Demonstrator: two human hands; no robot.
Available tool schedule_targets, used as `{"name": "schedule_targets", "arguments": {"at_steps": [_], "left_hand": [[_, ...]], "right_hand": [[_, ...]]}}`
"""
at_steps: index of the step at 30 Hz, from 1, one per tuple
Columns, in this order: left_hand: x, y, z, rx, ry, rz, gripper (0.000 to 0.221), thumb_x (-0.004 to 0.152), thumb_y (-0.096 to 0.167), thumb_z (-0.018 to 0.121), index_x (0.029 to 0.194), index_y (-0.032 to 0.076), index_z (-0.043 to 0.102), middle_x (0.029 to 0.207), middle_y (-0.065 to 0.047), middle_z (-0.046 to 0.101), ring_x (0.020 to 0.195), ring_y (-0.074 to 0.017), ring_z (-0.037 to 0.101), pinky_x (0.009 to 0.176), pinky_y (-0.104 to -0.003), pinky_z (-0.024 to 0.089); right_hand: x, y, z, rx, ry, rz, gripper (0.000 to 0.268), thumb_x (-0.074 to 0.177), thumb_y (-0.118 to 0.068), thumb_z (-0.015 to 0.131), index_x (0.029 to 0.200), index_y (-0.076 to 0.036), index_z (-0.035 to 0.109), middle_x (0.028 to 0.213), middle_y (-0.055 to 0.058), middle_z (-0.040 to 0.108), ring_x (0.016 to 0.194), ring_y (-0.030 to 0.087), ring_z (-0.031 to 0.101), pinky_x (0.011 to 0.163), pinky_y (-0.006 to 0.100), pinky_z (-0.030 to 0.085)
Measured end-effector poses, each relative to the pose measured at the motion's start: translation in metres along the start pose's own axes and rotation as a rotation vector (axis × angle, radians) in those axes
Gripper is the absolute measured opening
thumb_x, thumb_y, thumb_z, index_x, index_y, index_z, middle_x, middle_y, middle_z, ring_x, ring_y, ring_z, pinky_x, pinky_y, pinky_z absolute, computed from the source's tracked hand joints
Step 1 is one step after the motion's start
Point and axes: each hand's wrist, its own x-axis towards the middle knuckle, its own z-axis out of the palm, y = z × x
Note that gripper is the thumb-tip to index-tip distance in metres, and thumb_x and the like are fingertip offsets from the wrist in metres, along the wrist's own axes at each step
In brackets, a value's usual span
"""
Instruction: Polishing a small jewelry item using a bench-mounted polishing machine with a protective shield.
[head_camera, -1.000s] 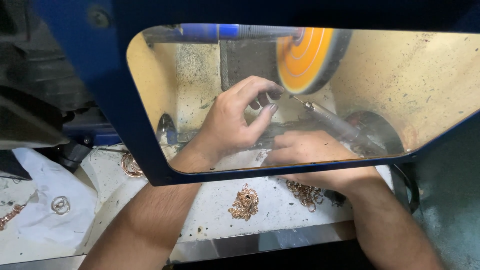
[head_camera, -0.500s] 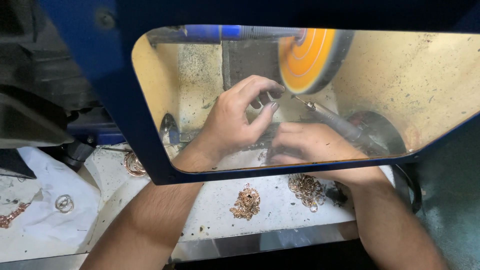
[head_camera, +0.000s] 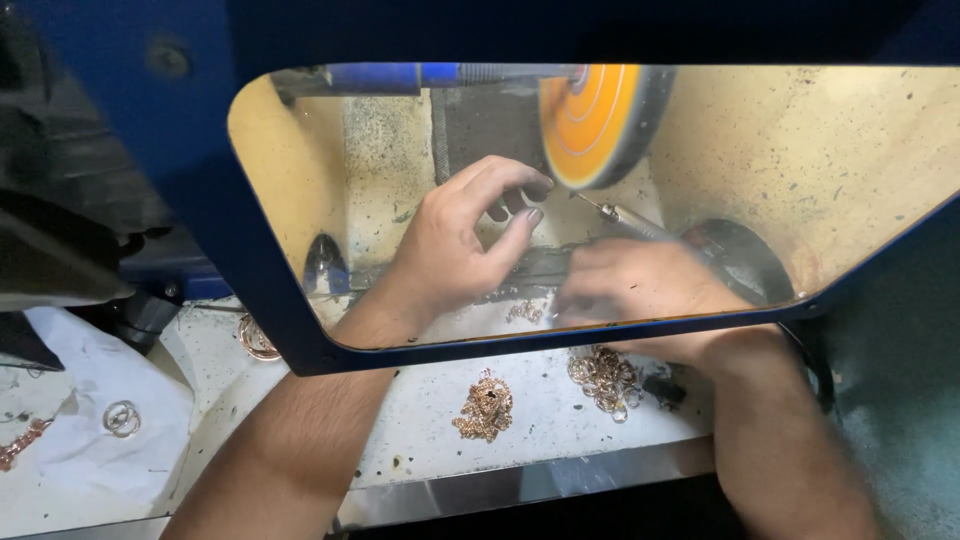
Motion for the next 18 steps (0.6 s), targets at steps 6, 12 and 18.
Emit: {"name": "schedule_targets", "arguments": {"at_steps": [6,12,18], "left_hand": [[0.005,0.016,-0.010,0.055,-0.419,-0.086,0.033,0.084,0.021,0.076,0.113,0.006,0.071,0.100,-0.014,0.074,0.092,-0.0325,0.072,0.079,-0.045,0.060],[0.002,0.013,-0.007,0.192,-0.447,-0.062,0.021,0.087,0.015,0.066,0.106,0.008,0.071,0.090,-0.010,0.071,0.089,-0.0301,0.069,0.076,-0.041,0.058],[0.002,0.006,-0.008,0.210,-0.398,-0.054,0.021,0.087,0.015,0.067,0.106,0.009,0.072,0.085,-0.007,0.069,0.083,-0.0268,0.069,0.072,-0.038,0.058]], "right_hand": [[0.002,-0.012,-0.033,0.015,-0.146,0.352,0.013,0.087,-0.038,0.065,0.091,-0.027,0.071,0.083,-0.003,0.066,0.092,0.023,0.069,0.081,0.041,0.058],[0.007,-0.005,-0.002,-0.034,0.023,0.064,0.017,0.088,-0.042,0.068,0.092,-0.027,0.063,0.083,-0.004,0.061,0.094,0.023,0.067,0.076,0.040,0.057],[0.010,-0.008,0.012,0.008,-0.020,0.044,0.020,0.089,-0.043,0.067,0.100,-0.026,0.068,0.096,-0.004,0.069,0.103,0.025,0.067,0.079,0.042,0.057]]}}
